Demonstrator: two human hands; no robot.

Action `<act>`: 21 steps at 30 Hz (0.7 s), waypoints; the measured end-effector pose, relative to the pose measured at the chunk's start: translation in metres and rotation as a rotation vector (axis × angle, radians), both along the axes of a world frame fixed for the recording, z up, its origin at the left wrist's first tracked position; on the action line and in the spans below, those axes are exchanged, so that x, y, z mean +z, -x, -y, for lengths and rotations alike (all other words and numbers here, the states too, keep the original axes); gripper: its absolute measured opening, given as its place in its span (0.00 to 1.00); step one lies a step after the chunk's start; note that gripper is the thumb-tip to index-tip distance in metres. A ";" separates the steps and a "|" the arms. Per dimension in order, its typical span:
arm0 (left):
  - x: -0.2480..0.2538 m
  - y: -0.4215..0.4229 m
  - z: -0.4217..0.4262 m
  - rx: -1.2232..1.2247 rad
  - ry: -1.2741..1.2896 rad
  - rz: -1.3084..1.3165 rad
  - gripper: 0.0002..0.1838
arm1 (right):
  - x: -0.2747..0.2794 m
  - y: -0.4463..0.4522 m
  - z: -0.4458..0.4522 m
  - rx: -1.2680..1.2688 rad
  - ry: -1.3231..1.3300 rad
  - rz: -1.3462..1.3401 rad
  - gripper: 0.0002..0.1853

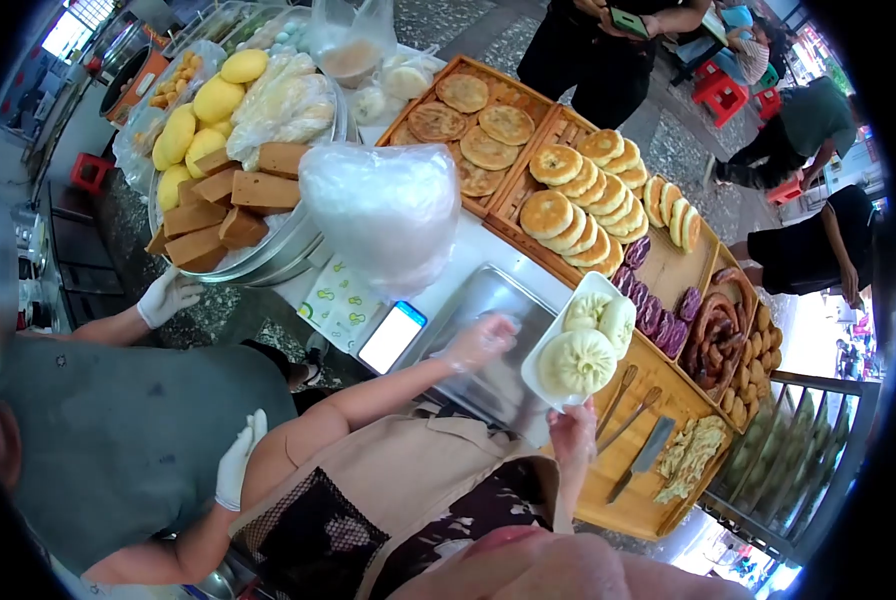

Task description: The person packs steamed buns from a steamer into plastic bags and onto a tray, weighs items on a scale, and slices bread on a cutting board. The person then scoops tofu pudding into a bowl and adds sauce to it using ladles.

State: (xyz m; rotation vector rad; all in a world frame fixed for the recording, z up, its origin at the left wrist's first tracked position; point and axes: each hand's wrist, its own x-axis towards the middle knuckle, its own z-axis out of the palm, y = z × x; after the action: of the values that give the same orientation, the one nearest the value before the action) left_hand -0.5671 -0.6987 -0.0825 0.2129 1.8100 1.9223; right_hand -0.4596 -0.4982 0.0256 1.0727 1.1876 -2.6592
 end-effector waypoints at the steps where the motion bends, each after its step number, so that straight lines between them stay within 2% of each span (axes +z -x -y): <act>1: 0.000 -0.001 0.001 -0.009 -0.004 -0.010 0.10 | -0.002 -0.001 0.000 0.007 0.003 -0.003 0.26; 5: 0.003 -0.014 0.005 0.023 -0.031 0.015 0.10 | -0.015 -0.008 -0.009 0.080 0.029 -0.011 0.25; 8: 0.007 -0.027 0.009 0.019 0.104 0.053 0.13 | -0.011 -0.016 -0.010 0.131 0.013 -0.047 0.24; 11: 0.020 -0.048 0.006 0.049 0.165 -0.085 0.12 | -0.019 -0.035 -0.022 0.171 -0.003 -0.061 0.23; 15: 0.050 -0.091 -0.005 0.108 0.271 -0.136 0.12 | -0.029 -0.061 -0.030 0.234 0.020 -0.033 0.24; 17: 0.054 -0.113 -0.016 0.109 0.352 -0.256 0.10 | -0.045 -0.074 -0.039 0.292 0.039 -0.054 0.24; 21: 0.048 -0.140 -0.016 0.026 0.390 -0.249 0.10 | -0.047 -0.088 -0.039 0.294 0.066 0.020 0.24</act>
State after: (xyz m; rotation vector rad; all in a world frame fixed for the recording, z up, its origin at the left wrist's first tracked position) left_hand -0.4275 -0.6824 -0.0342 0.3050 2.3178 1.5712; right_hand -0.3712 -0.4596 -0.0214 0.8392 1.1442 -2.4390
